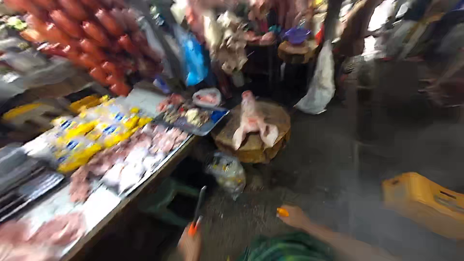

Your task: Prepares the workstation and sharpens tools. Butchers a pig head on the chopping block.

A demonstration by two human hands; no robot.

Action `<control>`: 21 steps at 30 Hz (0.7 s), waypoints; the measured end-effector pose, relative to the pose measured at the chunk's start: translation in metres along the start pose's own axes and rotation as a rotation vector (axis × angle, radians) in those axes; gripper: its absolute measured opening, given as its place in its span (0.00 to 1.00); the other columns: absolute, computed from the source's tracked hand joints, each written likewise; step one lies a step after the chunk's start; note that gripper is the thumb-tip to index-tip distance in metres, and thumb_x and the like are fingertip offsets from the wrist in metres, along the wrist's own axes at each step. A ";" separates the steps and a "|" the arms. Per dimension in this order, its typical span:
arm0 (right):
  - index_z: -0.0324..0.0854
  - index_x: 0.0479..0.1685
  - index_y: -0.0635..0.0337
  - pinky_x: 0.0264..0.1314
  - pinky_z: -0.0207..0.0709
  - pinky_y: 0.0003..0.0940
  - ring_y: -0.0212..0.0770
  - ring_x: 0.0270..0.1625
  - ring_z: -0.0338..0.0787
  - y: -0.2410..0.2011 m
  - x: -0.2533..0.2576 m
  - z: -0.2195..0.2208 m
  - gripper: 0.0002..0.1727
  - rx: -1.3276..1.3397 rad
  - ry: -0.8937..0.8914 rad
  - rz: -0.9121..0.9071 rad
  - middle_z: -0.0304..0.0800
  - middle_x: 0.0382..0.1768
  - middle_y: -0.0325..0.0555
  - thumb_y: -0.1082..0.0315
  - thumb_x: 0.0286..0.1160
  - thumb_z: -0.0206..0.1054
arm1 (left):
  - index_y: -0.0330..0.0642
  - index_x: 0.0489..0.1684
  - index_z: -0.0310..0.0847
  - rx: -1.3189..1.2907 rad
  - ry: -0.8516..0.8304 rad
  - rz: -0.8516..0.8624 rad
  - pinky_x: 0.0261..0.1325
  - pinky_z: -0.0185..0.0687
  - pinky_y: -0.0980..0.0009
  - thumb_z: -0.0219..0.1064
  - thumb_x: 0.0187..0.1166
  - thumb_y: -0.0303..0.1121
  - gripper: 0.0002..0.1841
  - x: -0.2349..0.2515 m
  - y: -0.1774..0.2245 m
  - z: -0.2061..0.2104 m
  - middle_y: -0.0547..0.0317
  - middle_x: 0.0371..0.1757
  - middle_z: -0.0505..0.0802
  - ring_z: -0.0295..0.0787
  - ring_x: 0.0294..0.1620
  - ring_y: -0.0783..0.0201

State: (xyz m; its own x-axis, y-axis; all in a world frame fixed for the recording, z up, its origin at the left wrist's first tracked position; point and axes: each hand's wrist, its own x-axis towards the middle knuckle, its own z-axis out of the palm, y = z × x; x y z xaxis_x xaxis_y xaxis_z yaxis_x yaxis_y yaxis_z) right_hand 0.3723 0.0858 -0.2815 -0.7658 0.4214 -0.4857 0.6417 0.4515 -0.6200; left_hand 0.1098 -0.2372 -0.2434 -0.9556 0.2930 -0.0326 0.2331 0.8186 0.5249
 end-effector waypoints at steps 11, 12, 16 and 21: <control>0.85 0.56 0.58 0.43 0.86 0.45 0.42 0.36 0.90 -0.085 -0.008 0.006 0.30 0.117 0.149 -0.354 0.90 0.33 0.47 0.37 0.83 0.60 | 0.35 0.60 0.85 -0.173 0.061 0.158 0.76 0.77 0.44 0.63 0.88 0.47 0.21 0.097 0.038 0.074 0.40 0.64 0.89 0.84 0.70 0.44; 0.85 0.60 0.56 0.50 0.86 0.54 0.49 0.42 0.93 -0.073 -0.003 0.009 0.34 0.013 0.058 -0.264 0.92 0.38 0.51 0.33 0.83 0.58 | 0.36 0.59 0.86 -0.171 0.059 0.164 0.76 0.77 0.45 0.63 0.88 0.46 0.21 0.100 0.041 0.077 0.42 0.63 0.90 0.85 0.70 0.46; 0.87 0.56 0.53 0.51 0.86 0.53 0.47 0.43 0.93 -0.064 -0.008 0.000 0.32 -0.048 0.057 -0.236 0.93 0.39 0.48 0.32 0.81 0.58 | 0.37 0.56 0.87 -0.146 0.051 0.182 0.74 0.79 0.47 0.63 0.87 0.44 0.18 0.114 0.051 0.074 0.44 0.60 0.91 0.86 0.67 0.48; 0.85 0.57 0.54 0.51 0.86 0.54 0.49 0.44 0.93 -0.060 0.001 0.000 0.32 -0.087 0.123 -0.189 0.92 0.39 0.50 0.34 0.84 0.55 | 0.38 0.56 0.87 -0.150 0.080 0.208 0.77 0.77 0.48 0.61 0.88 0.46 0.19 0.121 0.059 0.082 0.45 0.61 0.91 0.85 0.70 0.48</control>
State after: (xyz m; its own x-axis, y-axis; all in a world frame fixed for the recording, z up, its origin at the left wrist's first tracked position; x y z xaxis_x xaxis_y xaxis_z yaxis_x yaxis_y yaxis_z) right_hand 0.3331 0.0594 -0.2452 -0.8650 0.4136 -0.2840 0.4929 0.5951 -0.6347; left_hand 0.0228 -0.1132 -0.2864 -0.9025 0.4026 0.1529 0.4022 0.6610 0.6335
